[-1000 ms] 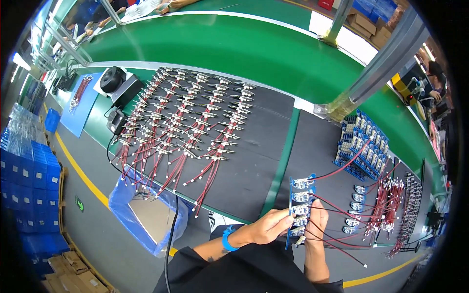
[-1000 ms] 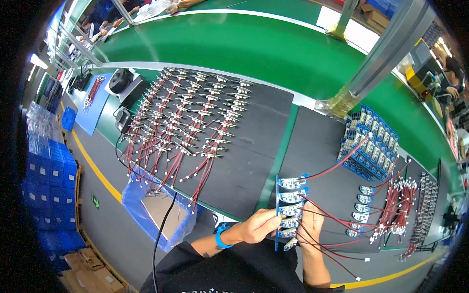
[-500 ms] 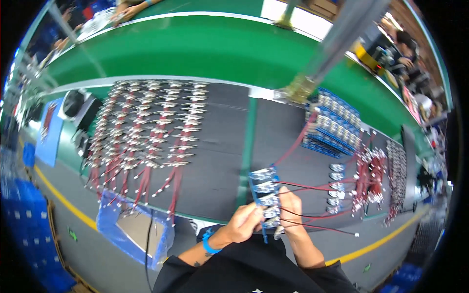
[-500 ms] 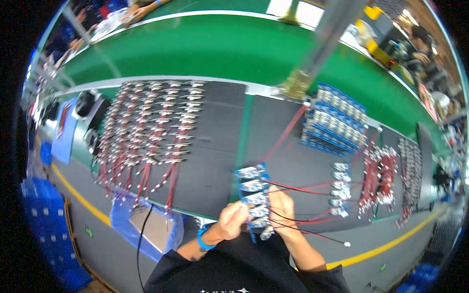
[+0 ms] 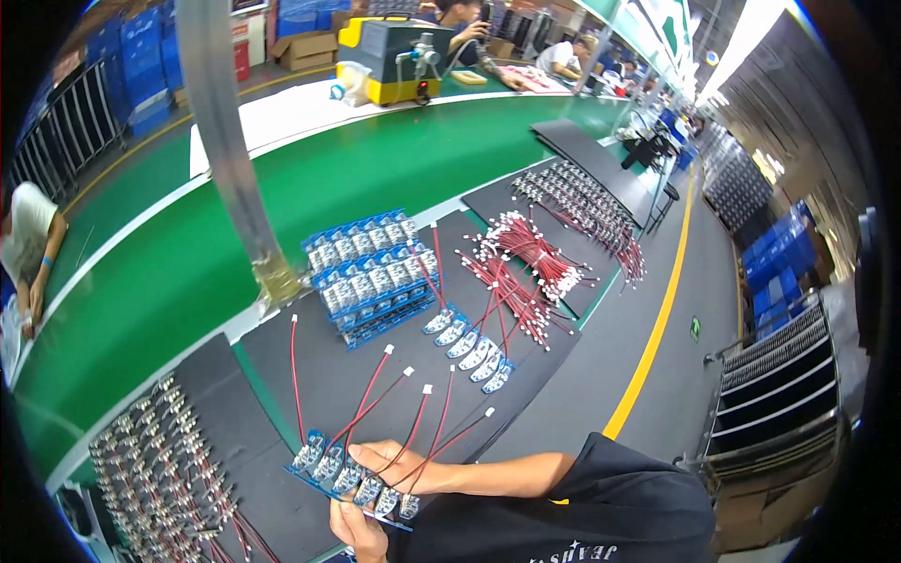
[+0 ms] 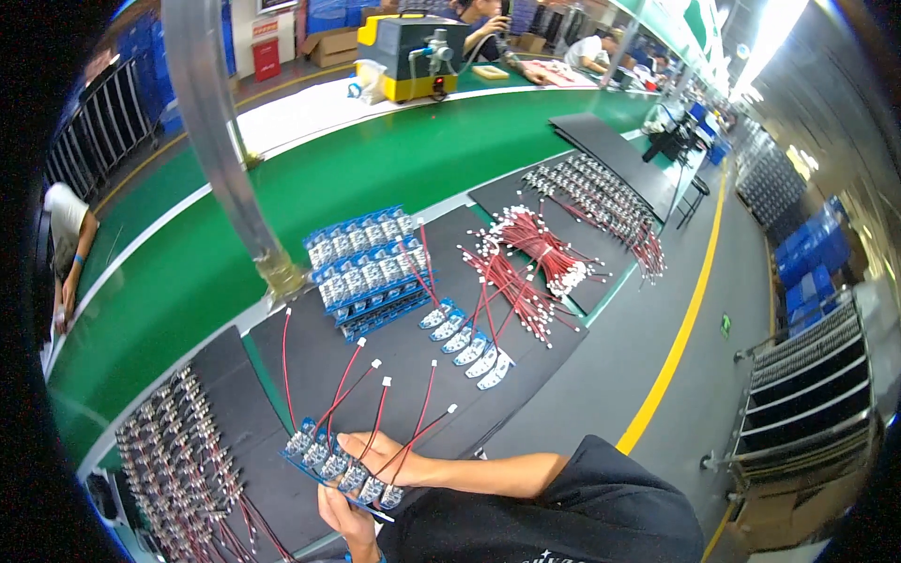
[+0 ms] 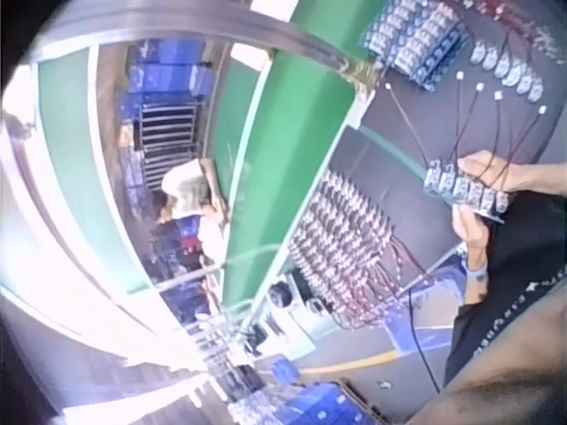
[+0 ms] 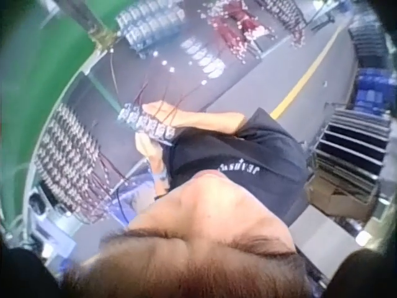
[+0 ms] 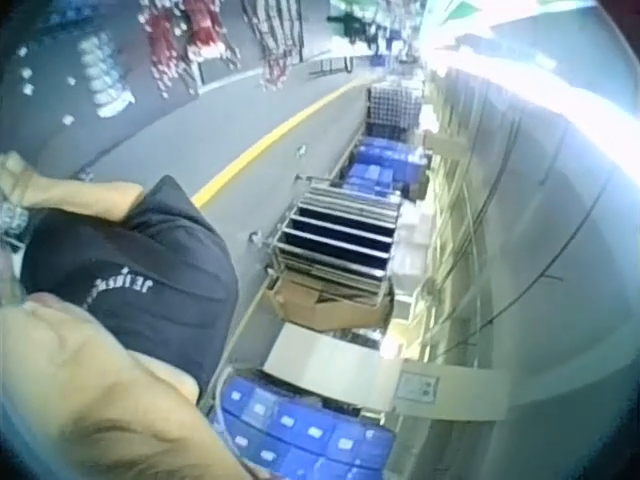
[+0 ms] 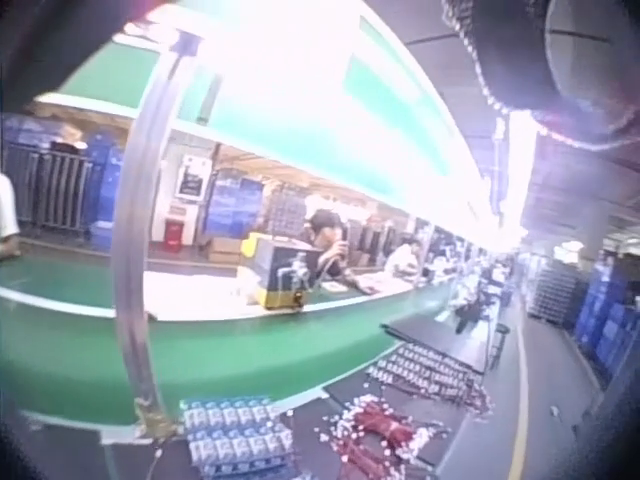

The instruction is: The person assembles LED light components onto circuit boards by hand, then connects wires and connectors to them.

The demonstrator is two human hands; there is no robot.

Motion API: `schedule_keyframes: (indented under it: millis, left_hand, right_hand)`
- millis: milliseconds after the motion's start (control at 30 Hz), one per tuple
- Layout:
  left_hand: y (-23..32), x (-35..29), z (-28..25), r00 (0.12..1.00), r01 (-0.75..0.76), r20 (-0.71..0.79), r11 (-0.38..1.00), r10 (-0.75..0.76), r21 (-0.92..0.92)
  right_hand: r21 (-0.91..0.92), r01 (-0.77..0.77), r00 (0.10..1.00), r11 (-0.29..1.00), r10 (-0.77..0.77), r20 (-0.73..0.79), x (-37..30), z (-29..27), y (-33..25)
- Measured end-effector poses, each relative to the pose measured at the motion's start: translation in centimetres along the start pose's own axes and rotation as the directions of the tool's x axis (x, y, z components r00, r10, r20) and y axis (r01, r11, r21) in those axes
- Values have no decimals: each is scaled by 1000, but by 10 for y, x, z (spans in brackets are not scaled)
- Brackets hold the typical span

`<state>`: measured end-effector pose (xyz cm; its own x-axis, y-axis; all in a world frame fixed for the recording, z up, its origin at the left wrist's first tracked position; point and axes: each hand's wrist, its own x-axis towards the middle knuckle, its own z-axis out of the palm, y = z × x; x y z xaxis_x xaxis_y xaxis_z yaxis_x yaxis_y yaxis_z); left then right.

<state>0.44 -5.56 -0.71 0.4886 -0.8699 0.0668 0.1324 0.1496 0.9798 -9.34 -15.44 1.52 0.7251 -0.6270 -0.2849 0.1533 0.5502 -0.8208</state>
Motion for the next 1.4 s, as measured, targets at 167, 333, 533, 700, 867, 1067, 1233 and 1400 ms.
schedule_keyframes:
  millis: [167,333,533,700,867,1067,1233,1400]
  left_hand:
    - [-18,3,-4,999,-21,-29,995,19,-98]
    - [-7,5,-3,999,-52,-2,999,52,-14]
    - [-6,9,5,988,-1,-151,993,-17,-118]
    - [-20,7,-36,998,-30,64,979,17,202]
    - [-9,7,-13,998,66,-9,987,-68,-149]
    - [-25,6,-16,1000,11,-23,964,-18,-267]
    - [-14,4,-16,994,102,76,954,-84,-281]
    - [-8,-6,-25,991,134,27,989,-132,-61]
  right_hand:
    - [-7,57,996,998,-57,65,2,-2,-3]
    - [6,-66,991,998,64,119,4,-2,-4]
    - [-150,197,980,969,-200,-1,11,-5,12]
    - [-289,167,984,943,-179,-17,9,-5,-1]
    - [-185,114,994,976,-112,20,14,-5,10]
    - [-64,85,996,994,-85,10,10,2,9]
    - [-88,132,990,987,-127,53,11,-3,13]
    - [-115,3,1000,993,-3,7,11,-3,8]
